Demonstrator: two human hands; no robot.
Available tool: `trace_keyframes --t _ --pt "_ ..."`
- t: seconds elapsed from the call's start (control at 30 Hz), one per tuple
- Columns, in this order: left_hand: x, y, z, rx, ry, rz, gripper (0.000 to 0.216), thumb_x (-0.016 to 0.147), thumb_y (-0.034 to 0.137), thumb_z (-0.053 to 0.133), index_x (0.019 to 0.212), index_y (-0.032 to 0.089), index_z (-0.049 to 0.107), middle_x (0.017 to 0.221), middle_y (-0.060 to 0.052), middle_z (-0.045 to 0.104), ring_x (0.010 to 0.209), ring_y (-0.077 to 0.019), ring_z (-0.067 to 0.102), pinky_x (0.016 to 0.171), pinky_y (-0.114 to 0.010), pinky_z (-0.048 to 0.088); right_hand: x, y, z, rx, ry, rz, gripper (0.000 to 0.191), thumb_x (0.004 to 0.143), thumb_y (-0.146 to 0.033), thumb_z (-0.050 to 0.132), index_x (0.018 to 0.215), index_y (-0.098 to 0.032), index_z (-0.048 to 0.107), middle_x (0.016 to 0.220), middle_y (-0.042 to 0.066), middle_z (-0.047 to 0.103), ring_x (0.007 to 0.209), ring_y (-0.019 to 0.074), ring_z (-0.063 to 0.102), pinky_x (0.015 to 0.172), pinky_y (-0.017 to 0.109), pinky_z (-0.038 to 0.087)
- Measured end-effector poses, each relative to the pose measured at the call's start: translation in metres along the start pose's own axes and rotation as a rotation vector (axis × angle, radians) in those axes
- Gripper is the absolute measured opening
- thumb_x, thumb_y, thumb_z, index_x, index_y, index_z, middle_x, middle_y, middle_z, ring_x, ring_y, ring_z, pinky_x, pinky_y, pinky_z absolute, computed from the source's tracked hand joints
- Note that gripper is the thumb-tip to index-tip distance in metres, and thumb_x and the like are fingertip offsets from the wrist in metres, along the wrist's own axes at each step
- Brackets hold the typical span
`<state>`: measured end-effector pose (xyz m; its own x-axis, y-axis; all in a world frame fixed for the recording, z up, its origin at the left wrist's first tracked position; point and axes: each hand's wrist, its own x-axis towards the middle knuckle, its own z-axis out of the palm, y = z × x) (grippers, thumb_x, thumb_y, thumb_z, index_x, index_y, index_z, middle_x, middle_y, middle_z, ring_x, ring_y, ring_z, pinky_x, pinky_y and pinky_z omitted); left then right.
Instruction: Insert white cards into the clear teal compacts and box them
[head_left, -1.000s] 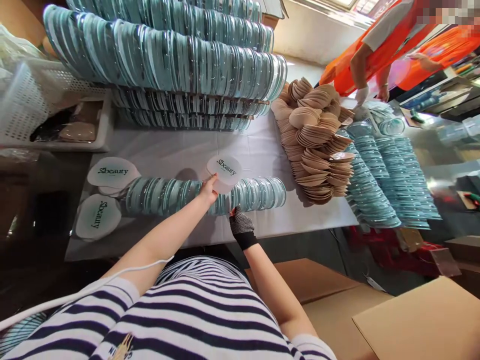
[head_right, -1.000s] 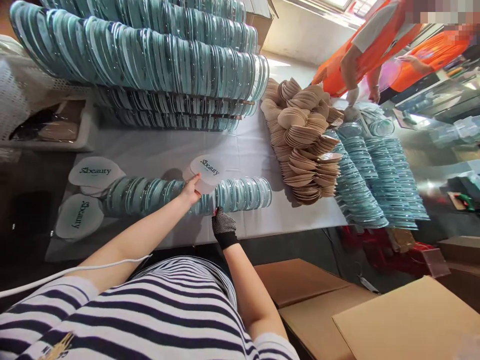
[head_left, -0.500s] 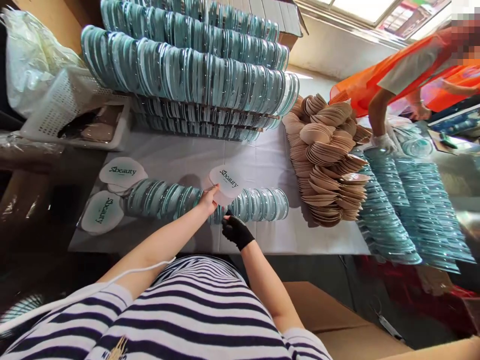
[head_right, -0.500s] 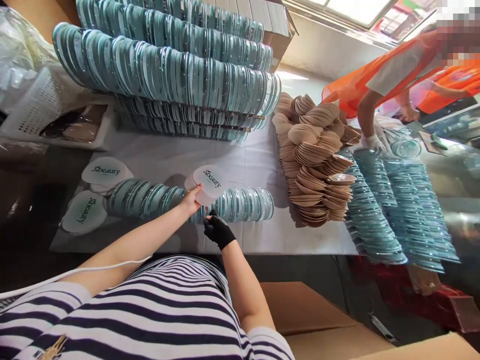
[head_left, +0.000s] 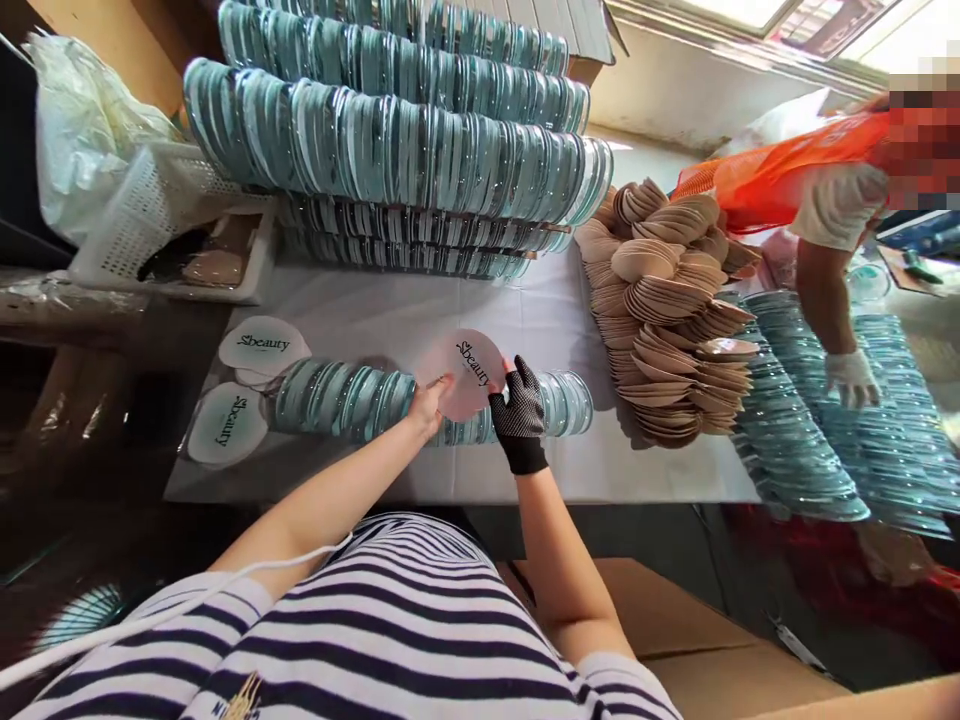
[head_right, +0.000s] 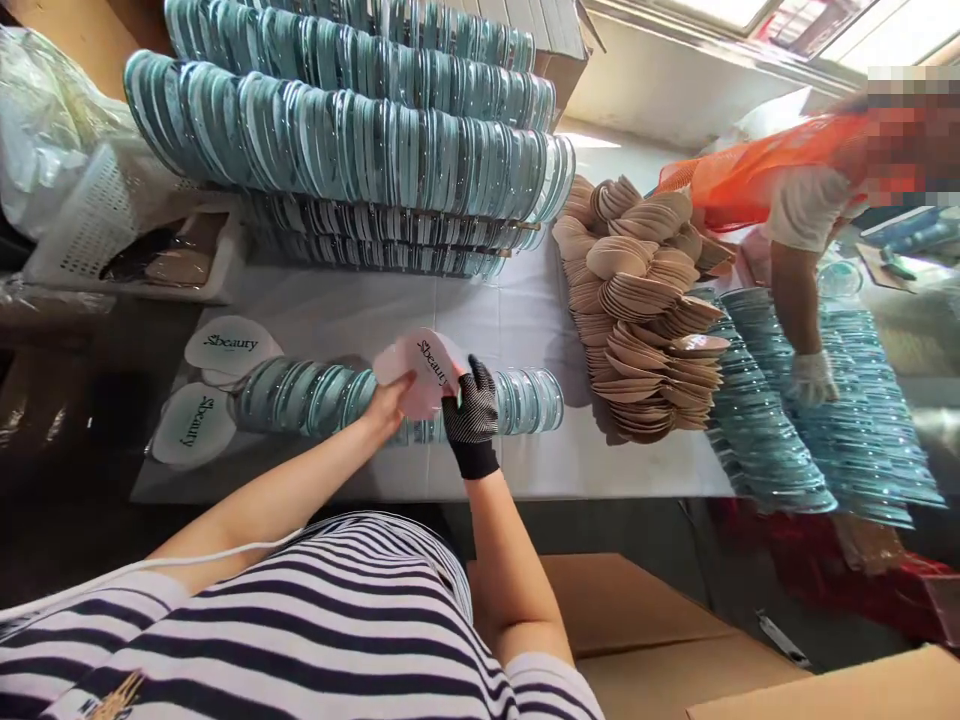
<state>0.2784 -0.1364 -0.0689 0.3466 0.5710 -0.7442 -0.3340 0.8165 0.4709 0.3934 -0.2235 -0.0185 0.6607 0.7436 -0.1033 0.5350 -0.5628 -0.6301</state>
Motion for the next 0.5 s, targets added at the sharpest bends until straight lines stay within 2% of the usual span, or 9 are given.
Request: trace_keyframes --t 0.07,0.17,0.23,0.3,0.33,0.43,0.5 --pt "-0.003 0.006 -0.006 0.019 -0.03 0.014 0.037 0.072 0.009 0.074 0.108 0.018 0.067 0.099 -0.006 0.074 0.095 -0.0197 0.069 0.09 -0.033 0.053 -0.013 -0.017 0.014 0.062 -0.028 0.029 0.042 0.089 -0.032 0.046 0.126 -0.015 0.056 0.129 0.014 0.059 0.116 0.0222 0.055 0.098 0.038 0.046" --pt "-0.002 0.016 -0.01 0.002 -0.01 -0.032 0.033 0.074 0.005 0.072 0.104 0.018 0.067 0.098 -0.005 0.074 0.095 -0.0198 0.069 0.091 -0.033 0.052 -0.028 -0.028 0.028 0.147 -0.071 0.265 0.04 0.091 -0.034 0.04 0.117 -0.013 0.06 0.102 0.012 0.069 0.085 0.0203 0.065 0.076 0.033 0.054" --pt "0.004 0.023 -0.009 -0.021 0.048 -0.071 0.028 0.076 0.005 0.07 0.101 0.017 0.068 0.093 -0.004 0.074 0.092 -0.019 0.07 0.09 -0.032 0.053 -0.043 -0.023 0.025 0.084 0.032 0.37 0.043 0.093 -0.037 0.036 0.116 -0.012 0.061 0.098 0.014 0.07 0.083 0.0218 0.066 0.072 0.032 0.052" --pt "0.012 0.03 -0.009 -0.045 0.078 -0.091 0.023 0.079 0.006 0.068 0.1 0.016 0.068 0.09 -0.004 0.074 0.09 -0.018 0.07 0.087 -0.03 0.054 -0.07 -0.013 0.013 -0.061 0.113 0.372 0.044 0.093 -0.038 0.036 0.115 -0.011 0.063 0.098 0.017 0.07 0.088 0.0243 0.066 0.073 0.032 0.051" --pt "0.017 0.034 -0.009 -0.06 0.092 -0.095 0.023 0.08 0.007 0.067 0.1 0.016 0.068 0.09 -0.004 0.074 0.09 -0.0171 0.069 0.086 -0.028 0.054 -0.089 -0.008 0.008 -0.142 0.104 0.351 0.043 0.093 -0.038 0.037 0.114 -0.011 0.064 0.098 0.018 0.07 0.09 0.0252 0.066 0.074 0.032 0.05" --pt "0.032 0.04 -0.013 -0.103 0.141 -0.129 0.024 0.082 0.008 0.066 0.104 0.018 0.067 0.092 -0.003 0.074 0.087 -0.0144 0.069 0.08 -0.025 0.055 -0.15 0.0 0.003 -0.331 -0.08 0.288 0.039 0.092 -0.033 0.04 0.113 -0.013 0.066 0.095 0.016 0.071 0.084 0.0235 0.067 0.071 0.028 0.048" --pt "0.037 0.041 -0.017 -0.115 0.163 -0.171 0.024 0.082 0.009 0.066 0.104 0.019 0.066 0.093 -0.002 0.074 0.084 -0.0136 0.069 0.076 -0.024 0.055 -0.177 -0.001 0.015 -0.389 -0.235 0.262 0.035 0.093 -0.03 0.041 0.115 -0.017 0.065 0.093 0.012 0.072 0.081 0.0203 0.067 0.069 0.024 0.046"
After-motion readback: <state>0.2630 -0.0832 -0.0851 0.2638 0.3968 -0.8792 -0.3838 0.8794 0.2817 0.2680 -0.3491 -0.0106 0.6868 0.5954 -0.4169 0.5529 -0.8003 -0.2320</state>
